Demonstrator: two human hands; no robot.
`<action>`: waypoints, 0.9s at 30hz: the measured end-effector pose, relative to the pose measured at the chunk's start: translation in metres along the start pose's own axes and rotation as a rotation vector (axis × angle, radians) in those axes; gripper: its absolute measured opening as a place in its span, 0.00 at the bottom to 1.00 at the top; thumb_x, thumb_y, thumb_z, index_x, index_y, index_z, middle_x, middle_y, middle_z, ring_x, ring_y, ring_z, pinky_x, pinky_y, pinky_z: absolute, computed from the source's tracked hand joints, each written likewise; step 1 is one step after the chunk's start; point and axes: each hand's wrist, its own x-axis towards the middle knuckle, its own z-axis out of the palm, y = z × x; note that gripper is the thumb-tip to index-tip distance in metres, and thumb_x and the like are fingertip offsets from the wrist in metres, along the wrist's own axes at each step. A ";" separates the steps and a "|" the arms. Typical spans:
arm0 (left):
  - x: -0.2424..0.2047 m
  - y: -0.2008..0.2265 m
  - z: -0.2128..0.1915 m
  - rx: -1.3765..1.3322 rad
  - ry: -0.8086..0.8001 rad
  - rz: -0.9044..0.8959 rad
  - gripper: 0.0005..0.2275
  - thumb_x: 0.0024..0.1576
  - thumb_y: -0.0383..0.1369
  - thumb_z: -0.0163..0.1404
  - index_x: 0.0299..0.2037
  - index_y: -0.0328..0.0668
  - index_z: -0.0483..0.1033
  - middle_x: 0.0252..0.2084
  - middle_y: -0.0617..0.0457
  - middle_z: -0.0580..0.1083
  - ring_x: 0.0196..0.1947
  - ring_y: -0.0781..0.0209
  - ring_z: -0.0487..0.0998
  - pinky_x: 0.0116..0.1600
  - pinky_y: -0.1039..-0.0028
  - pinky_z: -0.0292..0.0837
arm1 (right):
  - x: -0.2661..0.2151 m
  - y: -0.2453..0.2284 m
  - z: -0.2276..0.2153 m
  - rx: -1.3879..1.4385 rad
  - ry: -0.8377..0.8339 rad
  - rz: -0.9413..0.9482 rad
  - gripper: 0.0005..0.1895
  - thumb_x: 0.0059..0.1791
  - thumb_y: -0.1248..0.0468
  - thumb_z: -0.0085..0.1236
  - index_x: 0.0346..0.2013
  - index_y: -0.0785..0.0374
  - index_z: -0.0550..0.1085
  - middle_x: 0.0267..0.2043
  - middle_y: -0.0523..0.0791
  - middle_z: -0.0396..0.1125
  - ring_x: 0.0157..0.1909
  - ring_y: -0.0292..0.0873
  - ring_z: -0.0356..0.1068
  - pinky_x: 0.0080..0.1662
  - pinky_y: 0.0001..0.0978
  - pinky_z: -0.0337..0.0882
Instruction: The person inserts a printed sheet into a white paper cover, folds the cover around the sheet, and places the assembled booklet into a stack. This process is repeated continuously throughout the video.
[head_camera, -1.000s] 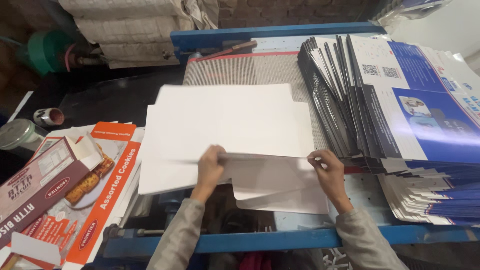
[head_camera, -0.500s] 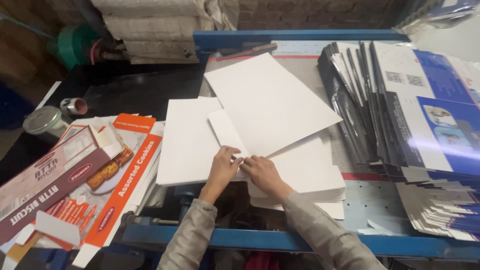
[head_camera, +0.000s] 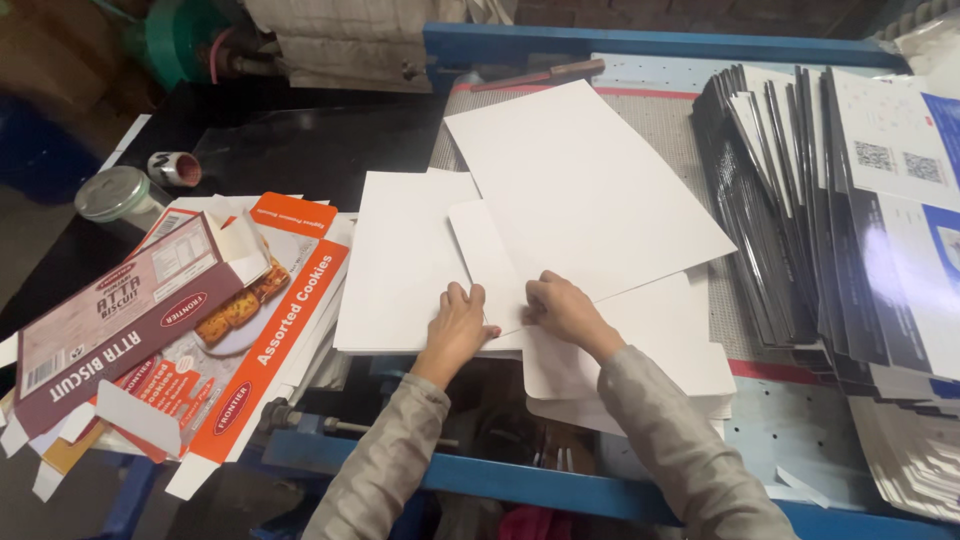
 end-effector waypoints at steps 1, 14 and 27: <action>0.000 -0.002 -0.006 0.013 -0.045 -0.007 0.29 0.48 0.43 0.66 0.55 0.42 0.65 0.53 0.42 0.63 0.56 0.42 0.68 0.51 0.56 0.75 | -0.001 0.000 -0.004 -0.003 -0.027 0.018 0.12 0.43 0.61 0.68 0.30 0.64 0.73 0.38 0.48 0.68 0.40 0.53 0.70 0.43 0.45 0.71; 0.001 -0.009 -0.004 -0.182 0.148 0.601 0.10 0.57 0.32 0.55 0.48 0.54 0.80 0.56 0.64 0.80 0.67 0.61 0.71 0.70 0.51 0.51 | -0.032 0.002 -0.006 0.417 0.184 0.017 0.06 0.46 0.66 0.66 0.37 0.61 0.79 0.37 0.44 0.76 0.39 0.43 0.78 0.41 0.33 0.78; -0.003 -0.009 0.001 -0.195 0.219 0.612 0.10 0.57 0.28 0.54 0.49 0.45 0.80 0.48 0.55 0.79 0.55 0.59 0.75 0.68 0.50 0.52 | -0.040 -0.064 -0.012 0.058 0.462 -0.286 0.04 0.45 0.69 0.63 0.34 0.62 0.79 0.36 0.45 0.75 0.35 0.48 0.76 0.37 0.36 0.76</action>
